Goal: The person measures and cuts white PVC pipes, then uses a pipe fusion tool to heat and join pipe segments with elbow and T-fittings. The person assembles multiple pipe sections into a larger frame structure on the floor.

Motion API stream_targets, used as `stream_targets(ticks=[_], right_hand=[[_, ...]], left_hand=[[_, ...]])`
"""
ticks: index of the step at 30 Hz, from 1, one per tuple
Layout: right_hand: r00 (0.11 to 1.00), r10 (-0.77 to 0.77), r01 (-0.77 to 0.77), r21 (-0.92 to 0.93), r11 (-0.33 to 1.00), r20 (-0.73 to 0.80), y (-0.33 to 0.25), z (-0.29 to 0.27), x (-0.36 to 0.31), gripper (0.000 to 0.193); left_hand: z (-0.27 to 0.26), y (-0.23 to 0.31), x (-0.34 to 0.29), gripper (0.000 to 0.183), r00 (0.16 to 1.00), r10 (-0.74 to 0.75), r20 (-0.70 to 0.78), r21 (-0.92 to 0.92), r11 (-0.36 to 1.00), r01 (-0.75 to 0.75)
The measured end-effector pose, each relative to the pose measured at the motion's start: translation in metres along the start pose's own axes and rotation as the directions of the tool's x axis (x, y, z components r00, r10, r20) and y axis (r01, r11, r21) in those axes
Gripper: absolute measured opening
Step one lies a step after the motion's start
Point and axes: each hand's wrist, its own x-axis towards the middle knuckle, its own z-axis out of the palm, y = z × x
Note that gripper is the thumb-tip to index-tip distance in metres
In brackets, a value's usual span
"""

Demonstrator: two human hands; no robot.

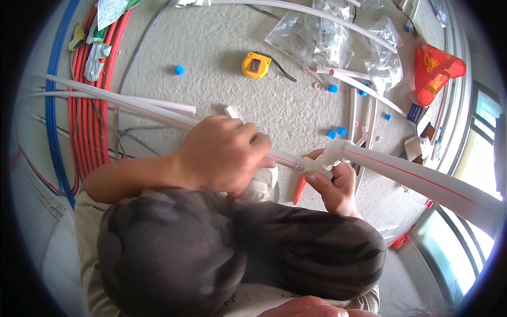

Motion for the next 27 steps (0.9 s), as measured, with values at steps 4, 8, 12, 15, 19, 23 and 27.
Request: stream_targets(ticks=[4,8,12,15,19,23,27], right_hand=[[0.998,-0.047,0.05,-0.102,0.994,0.031,0.008,-0.005,0.005,0.035],[0.988,-0.157,0.157,-0.151,0.976,0.01,0.015,-0.006,0.008,0.024],[0.989,-0.142,0.145,-0.087,0.986,0.036,0.019,-0.005,0.011,0.025],[0.992,-0.125,0.126,-0.051,0.991,0.026,0.019,-0.004,0.01,0.026],[0.988,-0.144,0.146,-0.047,0.988,0.048,0.022,-0.005,0.011,0.026],[0.988,-0.132,0.131,0.028,0.991,0.075,0.02,-0.003,0.011,0.025],[0.997,-0.016,0.016,-0.006,1.0,0.078,0.014,-0.001,0.009,0.035]], left_hand=[[0.005,-0.002,-0.001,0.027,1.0,0.013,-0.023,-0.024,1.0,-0.014],[0.011,-0.003,-0.002,0.028,0.999,0.03,-0.03,-0.027,0.999,-0.031],[0.016,-0.004,-0.004,0.029,1.0,0.012,-0.016,-0.029,1.0,-0.012],[0.015,-0.004,-0.002,0.029,1.0,0.017,-0.01,-0.034,0.999,-0.018],[0.018,-0.002,-0.002,0.028,1.0,0.01,-0.005,-0.041,0.999,-0.01],[0.019,-0.002,-0.001,0.026,1.0,0.024,-0.012,-0.031,0.999,-0.024],[0.022,-0.001,-0.002,0.026,0.999,0.041,-0.026,-0.026,0.999,-0.041]])
